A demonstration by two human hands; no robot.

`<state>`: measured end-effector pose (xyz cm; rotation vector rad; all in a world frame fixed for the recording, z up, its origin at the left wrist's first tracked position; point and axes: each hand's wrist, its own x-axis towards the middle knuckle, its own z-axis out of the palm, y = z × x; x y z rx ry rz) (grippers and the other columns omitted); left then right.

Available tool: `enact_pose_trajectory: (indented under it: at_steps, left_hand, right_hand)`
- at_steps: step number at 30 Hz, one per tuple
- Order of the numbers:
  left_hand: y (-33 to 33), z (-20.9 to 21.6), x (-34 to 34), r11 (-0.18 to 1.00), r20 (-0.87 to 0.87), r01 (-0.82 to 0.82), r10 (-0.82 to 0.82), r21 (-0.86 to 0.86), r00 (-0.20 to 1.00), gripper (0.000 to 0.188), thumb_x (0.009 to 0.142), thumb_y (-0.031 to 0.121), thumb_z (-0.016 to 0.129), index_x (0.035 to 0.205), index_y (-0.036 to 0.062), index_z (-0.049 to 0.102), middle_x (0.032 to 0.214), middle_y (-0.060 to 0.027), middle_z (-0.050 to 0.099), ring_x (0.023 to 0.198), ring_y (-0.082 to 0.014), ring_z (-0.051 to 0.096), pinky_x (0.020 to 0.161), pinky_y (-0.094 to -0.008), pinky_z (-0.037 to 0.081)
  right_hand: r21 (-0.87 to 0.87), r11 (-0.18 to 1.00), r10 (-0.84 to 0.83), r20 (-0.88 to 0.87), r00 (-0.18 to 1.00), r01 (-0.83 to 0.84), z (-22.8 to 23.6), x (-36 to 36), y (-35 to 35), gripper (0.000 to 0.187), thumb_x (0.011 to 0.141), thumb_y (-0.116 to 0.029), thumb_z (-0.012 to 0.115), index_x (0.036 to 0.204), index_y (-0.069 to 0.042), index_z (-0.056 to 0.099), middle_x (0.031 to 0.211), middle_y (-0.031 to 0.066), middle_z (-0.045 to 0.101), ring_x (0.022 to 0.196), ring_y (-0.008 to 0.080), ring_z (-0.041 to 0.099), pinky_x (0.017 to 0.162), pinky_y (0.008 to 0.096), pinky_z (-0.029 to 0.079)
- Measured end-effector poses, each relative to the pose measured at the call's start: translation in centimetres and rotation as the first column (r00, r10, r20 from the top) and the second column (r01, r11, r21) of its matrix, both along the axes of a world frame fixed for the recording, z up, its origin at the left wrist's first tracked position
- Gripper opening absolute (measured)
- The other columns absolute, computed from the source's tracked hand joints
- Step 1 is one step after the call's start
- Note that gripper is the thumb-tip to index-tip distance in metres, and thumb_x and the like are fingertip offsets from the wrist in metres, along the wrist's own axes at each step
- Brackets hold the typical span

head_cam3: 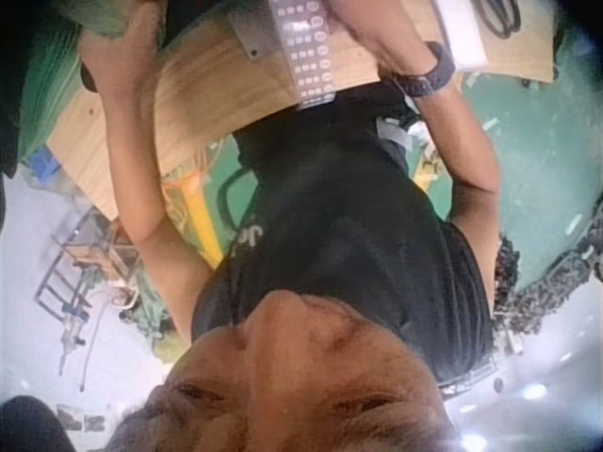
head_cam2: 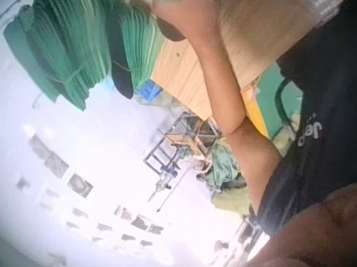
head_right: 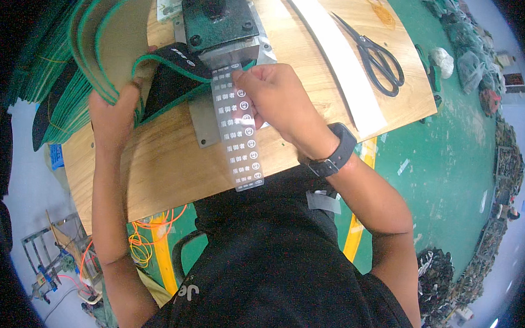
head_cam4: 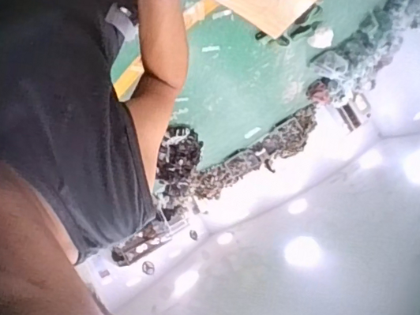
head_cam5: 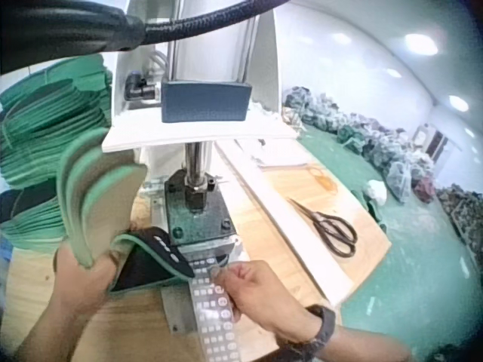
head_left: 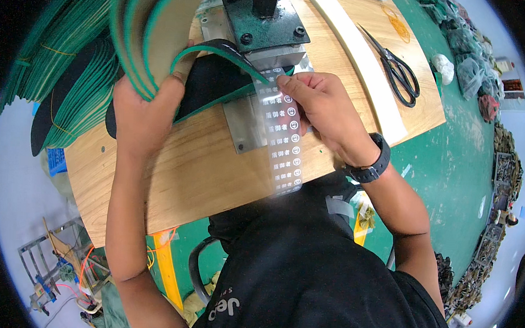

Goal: The person applies adhesive labels to a series of green shoe insoles, then bundles them together with a rubber band and continues applying labels to the next batch.

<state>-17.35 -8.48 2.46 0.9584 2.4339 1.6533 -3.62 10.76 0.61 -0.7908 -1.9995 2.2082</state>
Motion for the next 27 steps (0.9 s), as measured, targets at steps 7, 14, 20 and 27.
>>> enact_pose_trajectory:
  at_steps: [7, 14, 20, 27]
  left_hand:
    - [0.6, 0.0, 0.1, 0.890, -0.283, 0.052, -0.198, -0.453, 0.939, 0.072, 0.067, 0.022, 0.074, 0.131, 0.0059, 0.045, 0.110, -0.0203, 0.060, 0.101, -0.0358, 0.058, 0.087, -0.0393, 0.046]
    - [0.6, -0.3, 0.3, 0.914, -0.380, 0.031, -0.198, -0.404, 0.903, 0.054, 0.066, 0.018, 0.073, 0.115, 0.0028, 0.056, 0.099, -0.0194, 0.063, 0.088, -0.0325, 0.062, 0.079, -0.0368, 0.048]
    - [-0.1, 0.1, -0.6, 0.999, 0.014, 0.037, -0.037, -0.017, 0.999, 0.022, 0.073, 0.010, 0.063, 0.092, -0.0005, 0.063, 0.078, -0.0069, 0.063, 0.071, -0.0117, 0.055, 0.069, -0.0265, 0.046]
    - [-1.0, -0.4, -1.8, 0.960, 0.067, -0.022, 0.003, 0.279, 0.998, 0.021, 0.076, 0.008, 0.060, 0.094, -0.0017, 0.063, 0.086, -0.0019, 0.063, 0.077, -0.0107, 0.056, 0.072, -0.0265, 0.045]
  right_hand:
    - [-0.012, 1.000, 0.010, 0.009, 1.000, -0.009, 0.3, 0.2, -0.1, 0.029, 0.093, -0.024, 0.056, 0.076, -0.002, 0.061, 0.057, 0.0023, 0.058, 0.042, 0.0057, 0.050, 0.037, 0.0167, 0.037]
    - [0.044, 0.999, 0.008, -0.102, 0.995, -0.004, -0.1, 0.8, 0.4, 0.027, 0.092, -0.020, 0.052, 0.075, 0.000, 0.061, 0.061, 0.0047, 0.059, 0.044, 0.0086, 0.052, 0.041, 0.0201, 0.042]
    - [-0.177, 0.974, -0.159, -0.106, 0.982, 0.139, -0.1, 2.5, 0.1, 0.023, 0.090, -0.015, 0.054, 0.077, 0.002, 0.061, 0.065, 0.0063, 0.061, 0.048, 0.0098, 0.055, 0.042, 0.0206, 0.043]
    - [-0.021, 0.999, 0.047, -0.012, 0.999, -0.047, 0.1, -0.1, 0.7, 0.022, 0.090, -0.017, 0.055, 0.080, 0.002, 0.060, 0.062, 0.0088, 0.063, 0.048, 0.0114, 0.059, 0.040, 0.0207, 0.044]
